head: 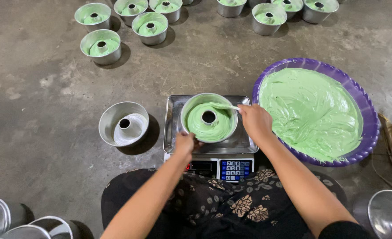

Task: The person sits on the floor and uses a plastic spoon to scoop green batter from a large basin into a bundt cake pan placed on a digital scale, adding batter until the target weight is reached. They then set the filled pan aside with the finished pans, pick up an empty pan, and wipe their hands with a cloth between fills.

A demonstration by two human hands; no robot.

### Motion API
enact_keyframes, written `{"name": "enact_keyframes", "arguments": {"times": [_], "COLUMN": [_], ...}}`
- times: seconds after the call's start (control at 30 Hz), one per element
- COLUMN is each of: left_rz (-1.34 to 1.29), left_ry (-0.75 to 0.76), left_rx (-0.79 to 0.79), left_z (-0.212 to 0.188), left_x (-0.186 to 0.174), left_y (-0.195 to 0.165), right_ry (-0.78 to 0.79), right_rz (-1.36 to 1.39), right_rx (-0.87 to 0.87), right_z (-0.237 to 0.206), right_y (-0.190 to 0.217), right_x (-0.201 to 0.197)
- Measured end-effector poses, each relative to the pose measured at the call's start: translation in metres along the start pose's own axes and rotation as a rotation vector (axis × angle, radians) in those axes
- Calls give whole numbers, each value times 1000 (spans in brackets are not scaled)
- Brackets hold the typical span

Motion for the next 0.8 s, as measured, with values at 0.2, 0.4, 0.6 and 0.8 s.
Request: {"name": "enact_keyframes", "arguments": {"times": [0.2, 0.4, 0.6, 0.8], "left_rz": [-414, -220, -108, 154], "left_ry": [268, 148, 95, -44], "left_rx": [-297, -349, 40, 167], "left_z": [-54, -87, -43, -11], "left_x": [50, 24, -11, -20], "left_y": [71, 54, 1, -11], "right_ry": [26, -480, 15, 107], "right_rz": [51, 67, -332, -526], "right_rx": [85, -28, 302, 331], "right_z": [-58, -96, -144, -174], "right_y": [-10, -100, -249, -333], "right_x": [-66, -182, -138, -93]}}
Point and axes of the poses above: each hand's wrist, its own z-axis towards the middle knuckle, its own x-axis out of the palm, y = z × x, the point moved 2 cm from there along z, towards the middle knuckle, and after that the axes turned 8 degrees about x, right-handed, at the moved point
